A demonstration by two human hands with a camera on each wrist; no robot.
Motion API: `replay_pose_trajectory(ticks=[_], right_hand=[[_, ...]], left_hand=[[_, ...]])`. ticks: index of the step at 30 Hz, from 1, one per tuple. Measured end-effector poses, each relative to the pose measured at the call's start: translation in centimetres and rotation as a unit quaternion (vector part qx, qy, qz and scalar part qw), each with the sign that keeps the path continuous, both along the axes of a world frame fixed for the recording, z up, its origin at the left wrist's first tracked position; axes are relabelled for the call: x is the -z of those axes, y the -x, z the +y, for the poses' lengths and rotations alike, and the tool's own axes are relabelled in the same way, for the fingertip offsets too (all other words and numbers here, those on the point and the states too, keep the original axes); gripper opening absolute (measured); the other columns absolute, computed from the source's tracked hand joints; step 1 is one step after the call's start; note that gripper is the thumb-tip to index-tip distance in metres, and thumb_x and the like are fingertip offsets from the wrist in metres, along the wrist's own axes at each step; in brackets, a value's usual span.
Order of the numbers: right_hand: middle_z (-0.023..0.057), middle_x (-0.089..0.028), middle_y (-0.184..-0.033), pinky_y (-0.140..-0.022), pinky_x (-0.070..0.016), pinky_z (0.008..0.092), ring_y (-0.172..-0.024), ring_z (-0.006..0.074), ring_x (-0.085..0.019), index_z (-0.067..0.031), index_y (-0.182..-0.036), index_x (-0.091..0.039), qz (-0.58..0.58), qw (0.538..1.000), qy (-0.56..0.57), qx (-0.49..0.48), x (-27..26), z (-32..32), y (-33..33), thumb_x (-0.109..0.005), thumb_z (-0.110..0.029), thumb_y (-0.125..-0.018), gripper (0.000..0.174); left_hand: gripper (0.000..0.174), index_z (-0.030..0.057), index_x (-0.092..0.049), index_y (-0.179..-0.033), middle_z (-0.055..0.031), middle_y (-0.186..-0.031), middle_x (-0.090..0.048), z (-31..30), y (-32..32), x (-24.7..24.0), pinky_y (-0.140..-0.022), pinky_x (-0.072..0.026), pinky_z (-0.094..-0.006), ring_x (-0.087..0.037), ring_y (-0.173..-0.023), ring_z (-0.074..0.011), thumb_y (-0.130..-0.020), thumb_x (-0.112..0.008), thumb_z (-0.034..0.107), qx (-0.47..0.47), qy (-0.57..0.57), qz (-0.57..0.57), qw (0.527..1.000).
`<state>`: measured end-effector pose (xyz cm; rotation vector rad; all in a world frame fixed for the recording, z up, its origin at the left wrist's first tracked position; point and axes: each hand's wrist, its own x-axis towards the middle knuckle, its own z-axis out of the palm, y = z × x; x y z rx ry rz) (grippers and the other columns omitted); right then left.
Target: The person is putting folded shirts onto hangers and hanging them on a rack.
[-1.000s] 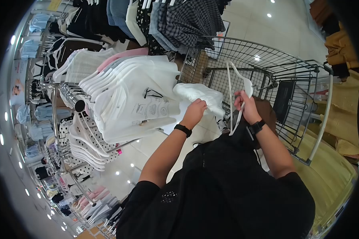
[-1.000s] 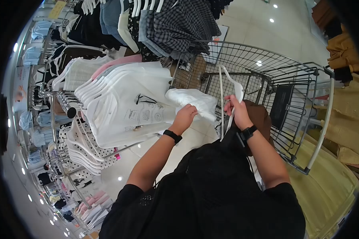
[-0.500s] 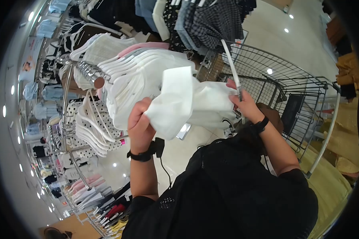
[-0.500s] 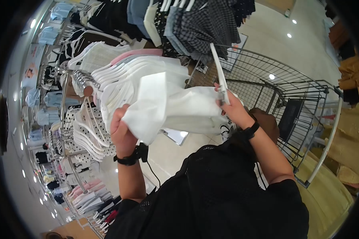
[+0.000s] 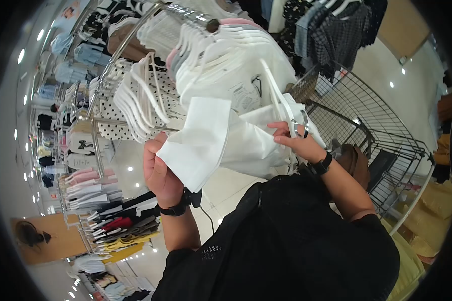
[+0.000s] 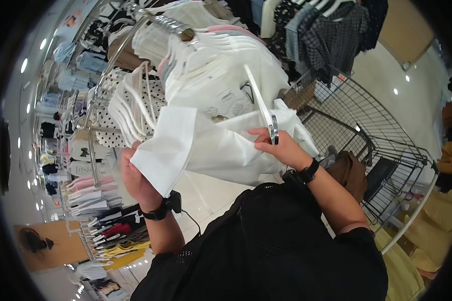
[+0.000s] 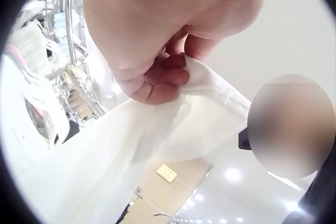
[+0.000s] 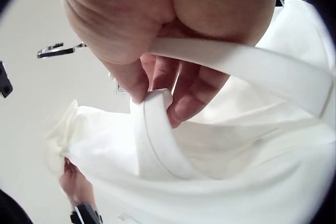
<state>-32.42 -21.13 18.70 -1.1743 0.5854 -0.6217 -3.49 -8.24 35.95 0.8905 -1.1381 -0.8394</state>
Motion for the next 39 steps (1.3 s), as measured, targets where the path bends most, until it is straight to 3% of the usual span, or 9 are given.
replay_pose_trajectory(ticks=[2, 9, 11, 13, 19, 24, 33, 35, 39], right_hand=[[0.0027, -0.072, -0.102, -0.085, -0.0522, 0.0272, -0.088, 0.0103, -0.062, 0.0001, -0.118, -0.072, 0.016, 1.000, 0.016, -0.012, -1.8, 1.1, -1.3, -0.073, -0.011, -0.093, 0.027], [0.0063, -0.074, -0.099, -0.084, -0.0535, 0.0267, -0.093, 0.0120, -0.067, -0.0010, -0.113, -0.074, 0.040, 0.987, 0.153, -0.017, -8.8, 5.2, -6.7, -0.072, -0.008, -0.094, 0.020], [0.0074, -0.074, -0.098, -0.081, -0.0543, 0.0266, -0.090, 0.0119, -0.068, -0.0007, -0.110, -0.075, 0.029, 0.979, 0.201, -0.023, -10.3, 6.6, -8.8, -0.072, -0.006, -0.093, 0.018], [0.0074, -0.075, -0.096, -0.079, -0.0548, 0.0266, -0.087, 0.0119, -0.068, 0.0005, -0.108, -0.075, 0.015, 0.978, 0.205, -0.040, -12.4, 8.6, -11.1, -0.072, -0.004, -0.093, 0.016], [0.0056, -0.075, -0.089, -0.074, -0.0545, 0.0277, -0.081, 0.0112, -0.068, 0.0036, -0.102, -0.072, 0.007, 0.961, 0.261, -0.089, -10.8, 14.8, -17.7, -0.066, -0.009, -0.095, 0.015], [0.0075, -0.074, -0.089, -0.074, -0.0537, 0.0273, -0.079, 0.0118, -0.067, 0.0023, -0.104, -0.073, 0.035, 0.982, 0.143, -0.120, -11.1, 19.6, -19.7, -0.070, -0.005, -0.092, 0.015], [0.0063, -0.074, -0.094, -0.080, -0.0529, 0.0276, -0.085, 0.0107, -0.066, 0.0001, -0.110, -0.074, 0.058, 0.961, 0.245, -0.118, -10.7, 20.9, -19.0, -0.066, -0.008, -0.094, 0.019], [0.0058, -0.073, -0.097, -0.079, -0.0534, 0.0276, -0.086, 0.0111, -0.066, -0.0004, -0.115, -0.072, 0.077, 0.976, 0.184, -0.088, -10.8, 21.0, -18.2, -0.066, -0.009, -0.095, 0.022], [0.0034, -0.067, -0.093, -0.077, -0.0539, 0.0263, -0.082, 0.0098, -0.063, -0.0009, -0.124, -0.068, 0.085, 0.968, 0.237, -0.004, -11.4, 20.1, -15.3, -0.069, -0.009, -0.095, 0.030]], left_hand=[[0.023, 0.0074, -0.045, -0.095, -0.0050, -0.092, -0.050, 2.6, -1.9, 0.5, -0.077, -0.0464, -0.0320, -0.053, -0.085, -0.0167, -0.104, -0.055, 0.026, -0.021, -0.006, -0.001, 1.000], [0.012, 0.0029, -0.055, -0.103, 0.0009, -0.087, -0.050, 12.9, -8.9, 3.0, -0.075, -0.0388, -0.0241, -0.045, -0.082, -0.0066, -0.104, -0.055, 0.015, -0.186, -0.162, -0.080, 0.966], [0.012, 0.0024, -0.057, -0.097, -0.0010, -0.084, -0.053, 15.2, -10.2, 3.4, -0.073, -0.0424, -0.0258, -0.050, -0.079, -0.0089, -0.101, -0.061, 0.014, -0.252, -0.281, -0.279, 0.883], [0.010, 0.0015, -0.059, -0.096, -0.0048, -0.085, -0.058, 16.2, -8.9, 3.2, -0.071, -0.0460, -0.0277, -0.054, -0.075, -0.0127, -0.096, -0.066, 0.010, -0.297, -0.244, -0.332, 0.861], [0.028, 0.0015, -0.061, -0.109, -0.0107, -0.094, -0.064, 17.4, -3.7, 3.9, -0.075, -0.0550, -0.0331, -0.065, -0.084, -0.0221, -0.088, -0.077, 0.011, -0.169, -0.174, -0.308, 0.920], [0.038, -0.0005, -0.059, -0.114, -0.0143, -0.098, -0.065, 19.5, -4.0, 5.9, -0.076, -0.0585, -0.0364, -0.068, -0.085, -0.0254, -0.086, -0.078, 0.015, -0.164, -0.214, -0.285, 0.920], [0.026, 0.0005, -0.059, -0.106, -0.0122, -0.084, -0.069, 21.0, -4.3, 8.0, -0.065, -0.0533, -0.0312, -0.070, -0.075, -0.0203, -0.083, -0.070, 0.006, -0.150, -0.233, -0.266, 0.923], [0.020, -0.0001, -0.060, -0.101, -0.0098, -0.078, -0.069, 21.0, -4.0, 8.4, -0.058, -0.0508, -0.0278, -0.069, -0.066, -0.0152, -0.084, -0.068, 0.007, -0.144, -0.233, -0.252, 0.928], [0.015, -0.0001, -0.061, -0.094, -0.0067, -0.066, -0.065, 20.2, -2.5, 8.9, -0.054, -0.0475, -0.0271, -0.063, -0.056, -0.0116, -0.087, -0.070, 0.011, -0.145, -0.257, -0.223, 0.929]])
